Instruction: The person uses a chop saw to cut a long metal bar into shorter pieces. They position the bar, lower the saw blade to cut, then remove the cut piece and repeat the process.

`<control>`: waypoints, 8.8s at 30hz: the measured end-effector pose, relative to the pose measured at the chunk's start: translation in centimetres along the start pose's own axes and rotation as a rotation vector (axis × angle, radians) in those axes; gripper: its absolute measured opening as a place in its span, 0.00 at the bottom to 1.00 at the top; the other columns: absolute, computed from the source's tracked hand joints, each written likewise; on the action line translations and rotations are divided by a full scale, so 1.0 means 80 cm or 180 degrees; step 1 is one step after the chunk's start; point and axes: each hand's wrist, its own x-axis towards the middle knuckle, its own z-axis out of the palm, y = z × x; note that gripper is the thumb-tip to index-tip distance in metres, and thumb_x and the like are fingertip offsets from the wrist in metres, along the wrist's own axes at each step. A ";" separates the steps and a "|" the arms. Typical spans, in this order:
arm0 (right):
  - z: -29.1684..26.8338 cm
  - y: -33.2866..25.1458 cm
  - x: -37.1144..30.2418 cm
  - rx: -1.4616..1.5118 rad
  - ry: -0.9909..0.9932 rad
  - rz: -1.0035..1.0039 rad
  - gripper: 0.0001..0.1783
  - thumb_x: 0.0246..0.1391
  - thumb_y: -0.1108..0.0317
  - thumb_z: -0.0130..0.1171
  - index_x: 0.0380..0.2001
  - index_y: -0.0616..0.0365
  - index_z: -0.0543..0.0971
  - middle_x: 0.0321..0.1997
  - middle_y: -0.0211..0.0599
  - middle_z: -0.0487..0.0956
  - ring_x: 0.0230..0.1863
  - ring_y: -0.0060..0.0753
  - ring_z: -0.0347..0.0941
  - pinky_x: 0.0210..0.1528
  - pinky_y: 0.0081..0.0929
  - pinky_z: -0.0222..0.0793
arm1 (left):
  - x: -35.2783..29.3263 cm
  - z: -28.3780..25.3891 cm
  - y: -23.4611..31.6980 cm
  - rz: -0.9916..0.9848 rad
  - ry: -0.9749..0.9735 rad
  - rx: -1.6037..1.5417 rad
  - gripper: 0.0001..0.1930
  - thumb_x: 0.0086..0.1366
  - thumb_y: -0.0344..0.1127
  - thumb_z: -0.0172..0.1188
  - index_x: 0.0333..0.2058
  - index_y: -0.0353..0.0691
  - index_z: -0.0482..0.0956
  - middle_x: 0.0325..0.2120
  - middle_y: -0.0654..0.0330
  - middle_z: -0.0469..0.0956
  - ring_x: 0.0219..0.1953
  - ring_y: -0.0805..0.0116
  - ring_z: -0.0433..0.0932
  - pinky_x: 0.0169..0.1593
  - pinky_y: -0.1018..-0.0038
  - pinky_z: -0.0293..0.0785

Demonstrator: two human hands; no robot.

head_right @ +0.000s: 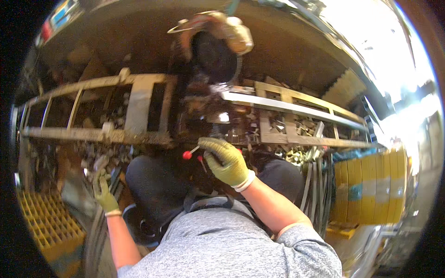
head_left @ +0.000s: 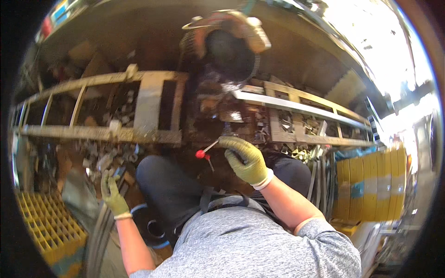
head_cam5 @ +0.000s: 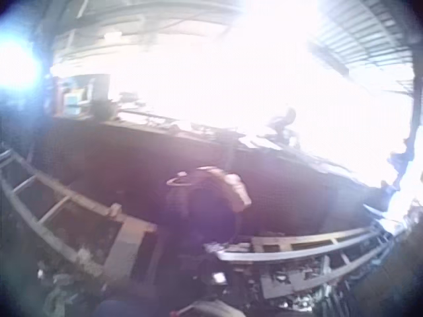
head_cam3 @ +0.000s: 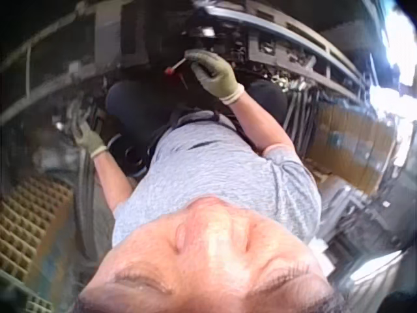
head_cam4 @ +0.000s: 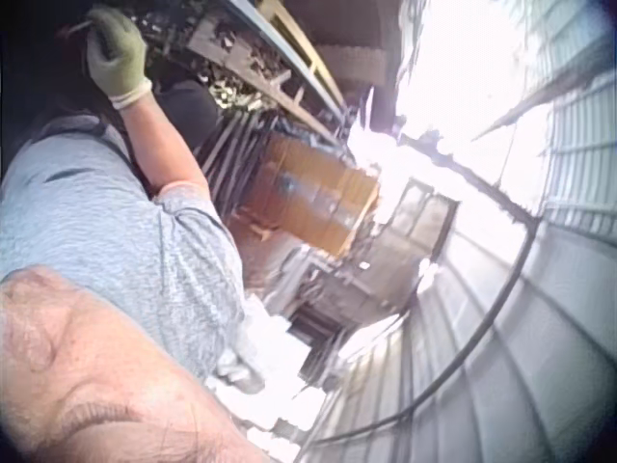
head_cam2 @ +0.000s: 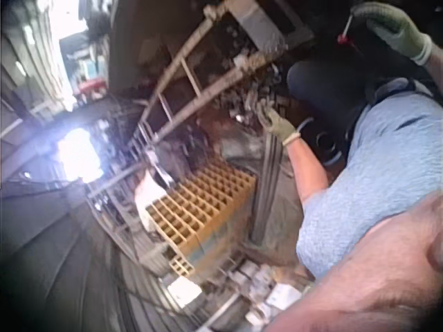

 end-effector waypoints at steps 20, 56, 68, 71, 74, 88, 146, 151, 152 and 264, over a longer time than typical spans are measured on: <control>-0.235 0.512 0.031 0.3764 0.3904 0.3374 0.27 0.70 0.53 0.85 0.66 0.45 0.88 0.67 0.40 0.90 0.61 0.51 0.86 0.59 0.63 0.89 | -0.077 0.541 0.272 0.2173 -0.3624 0.0289 0.22 0.78 0.21 0.71 0.68 0.33 0.88 0.65 0.46 0.90 0.66 0.51 0.91 0.72 0.59 0.86; -0.258 0.242 -0.032 0.5170 0.3204 0.0808 0.22 0.82 0.50 0.71 0.61 0.58 0.84 0.59 0.48 0.92 0.63 0.54 0.90 0.76 0.58 0.83 | -0.003 0.398 0.372 0.3842 -0.3133 0.2793 0.34 0.49 0.43 0.85 0.55 0.37 0.86 0.44 0.45 0.89 0.45 0.36 0.89 0.51 0.45 0.85; -0.236 0.179 -0.048 0.5002 0.2983 0.0876 0.25 0.78 0.48 0.75 0.61 0.57 0.84 0.57 0.49 0.93 0.60 0.55 0.92 0.74 0.59 0.84 | -0.046 0.310 0.383 0.2957 -0.3367 0.2737 0.37 0.57 0.53 0.91 0.58 0.35 0.88 0.46 0.41 0.92 0.48 0.38 0.93 0.53 0.50 0.90; -0.253 0.182 -0.067 0.4711 0.3452 0.1514 0.26 0.79 0.45 0.74 0.57 0.59 0.86 0.51 0.48 0.93 0.55 0.51 0.92 0.69 0.52 0.87 | -0.088 0.317 0.406 0.2799 -0.3714 0.2610 0.39 0.59 0.54 0.90 0.60 0.34 0.87 0.46 0.41 0.92 0.48 0.37 0.93 0.53 0.51 0.90; -0.266 0.182 -0.083 0.4312 0.3611 0.1364 0.24 0.78 0.47 0.75 0.52 0.60 0.87 0.46 0.45 0.93 0.48 0.47 0.93 0.60 0.47 0.90 | -0.132 0.327 0.426 0.2634 -0.4088 0.2859 0.41 0.65 0.57 0.86 0.65 0.33 0.83 0.49 0.39 0.92 0.51 0.35 0.93 0.56 0.47 0.89; -0.461 0.130 -0.216 0.2436 0.3577 0.1976 0.21 0.74 0.47 0.76 0.50 0.55 0.88 0.35 0.41 0.91 0.33 0.45 0.89 0.39 0.46 0.90 | -0.373 0.388 0.525 0.1230 -0.5591 0.0798 0.30 0.79 0.48 0.68 0.64 0.25 0.79 0.52 0.27 0.90 0.59 0.29 0.91 0.63 0.46 0.87; -0.144 0.061 -0.907 -0.0790 0.0214 0.6065 0.49 0.46 0.45 0.86 0.66 0.67 0.88 0.65 0.68 0.91 0.68 0.67 0.89 0.72 0.49 0.85 | -0.043 0.341 0.121 -0.0979 -0.2857 0.0316 0.26 0.88 0.48 0.69 0.75 0.44 0.82 0.67 0.57 0.90 0.56 0.65 0.91 0.57 0.67 0.88; -0.066 -0.059 -0.991 -0.0088 -0.0648 0.6899 0.39 0.52 0.54 0.84 0.67 0.59 0.91 0.71 0.63 0.90 0.74 0.64 0.87 0.76 0.53 0.84 | -0.039 0.360 0.118 -0.0917 -0.2997 0.0533 0.24 0.90 0.45 0.67 0.76 0.41 0.82 0.67 0.56 0.90 0.57 0.66 0.91 0.57 0.70 0.88; -0.049 -0.076 -1.002 -0.0278 -0.0690 0.6994 0.37 0.54 0.55 0.82 0.67 0.56 0.92 0.71 0.61 0.90 0.75 0.64 0.86 0.77 0.52 0.83 | -0.039 0.363 0.120 -0.0879 -0.3072 0.0580 0.24 0.90 0.44 0.67 0.76 0.40 0.81 0.67 0.57 0.90 0.57 0.67 0.91 0.57 0.71 0.88; -0.482 0.279 -0.125 -0.2435 0.1544 0.1154 0.47 0.66 0.37 0.82 0.78 0.55 0.84 0.80 0.57 0.83 0.80 0.65 0.79 0.87 0.61 0.67 | -0.167 0.898 0.343 0.2713 -0.5284 0.2429 0.34 0.75 0.53 0.72 0.72 0.40 0.81 0.60 0.39 0.92 0.63 0.34 0.90 0.68 0.47 0.86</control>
